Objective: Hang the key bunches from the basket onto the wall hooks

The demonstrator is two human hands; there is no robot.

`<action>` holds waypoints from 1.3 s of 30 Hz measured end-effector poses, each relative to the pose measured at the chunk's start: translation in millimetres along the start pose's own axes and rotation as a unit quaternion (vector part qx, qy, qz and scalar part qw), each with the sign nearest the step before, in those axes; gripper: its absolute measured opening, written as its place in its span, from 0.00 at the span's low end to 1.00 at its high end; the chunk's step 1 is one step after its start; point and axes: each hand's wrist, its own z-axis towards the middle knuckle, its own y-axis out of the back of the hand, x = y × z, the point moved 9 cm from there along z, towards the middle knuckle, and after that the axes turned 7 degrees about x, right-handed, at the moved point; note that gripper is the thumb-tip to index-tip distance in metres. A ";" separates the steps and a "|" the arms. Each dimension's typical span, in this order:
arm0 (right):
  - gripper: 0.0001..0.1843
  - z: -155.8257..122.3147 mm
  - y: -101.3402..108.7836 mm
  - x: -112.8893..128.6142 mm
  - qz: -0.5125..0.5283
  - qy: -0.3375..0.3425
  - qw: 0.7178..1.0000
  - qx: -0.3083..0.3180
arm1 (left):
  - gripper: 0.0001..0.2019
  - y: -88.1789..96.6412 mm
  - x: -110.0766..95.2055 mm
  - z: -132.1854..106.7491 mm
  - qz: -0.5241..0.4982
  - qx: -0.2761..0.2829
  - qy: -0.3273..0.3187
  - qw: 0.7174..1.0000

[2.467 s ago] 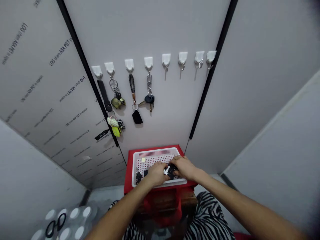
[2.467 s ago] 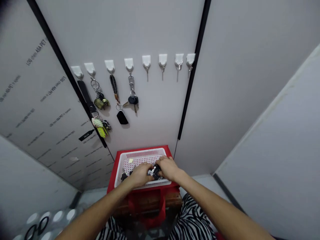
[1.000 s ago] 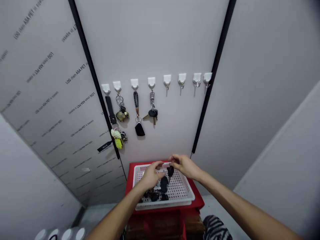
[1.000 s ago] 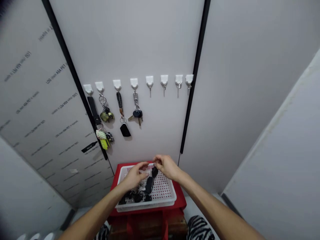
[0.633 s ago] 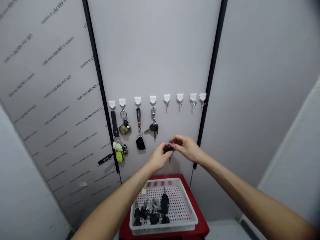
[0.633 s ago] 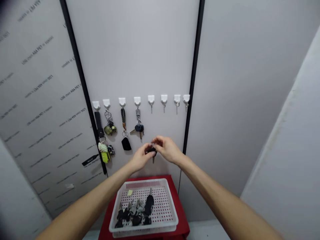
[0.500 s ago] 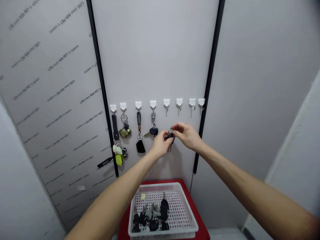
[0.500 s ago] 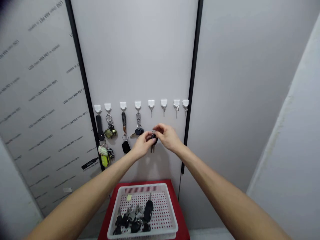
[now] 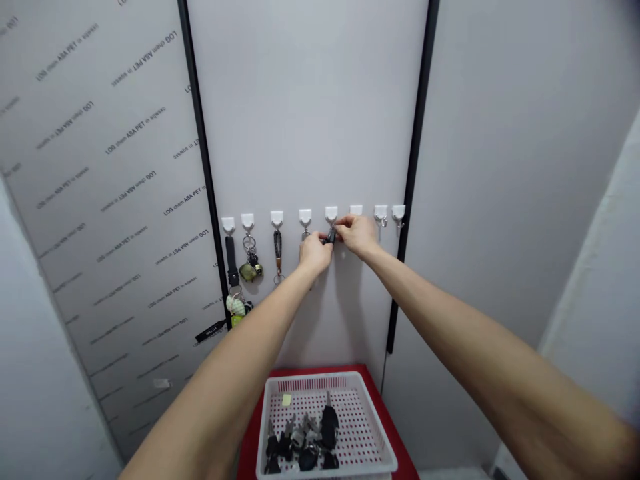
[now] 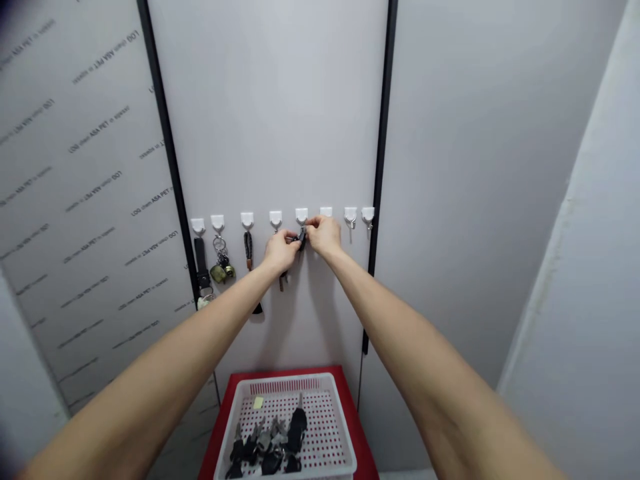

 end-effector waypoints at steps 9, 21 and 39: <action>0.13 -90.1 -11.5 -43.4 -0.096 -0.014 0.993 0.062 | 0.15 -36.9 79.1 -86.8 -0.006 0.138 -0.027 0.990; 0.21 -301.3 -142.2 -129.7 -0.164 0.006 0.846 0.508 | 0.16 -107.6 204.9 -232.7 0.186 0.371 0.076 0.907; 0.07 -264.1 -117.5 -145.7 0.088 -0.189 0.918 0.337 | 0.14 -122.2 199.3 -236.6 0.103 0.441 0.054 0.890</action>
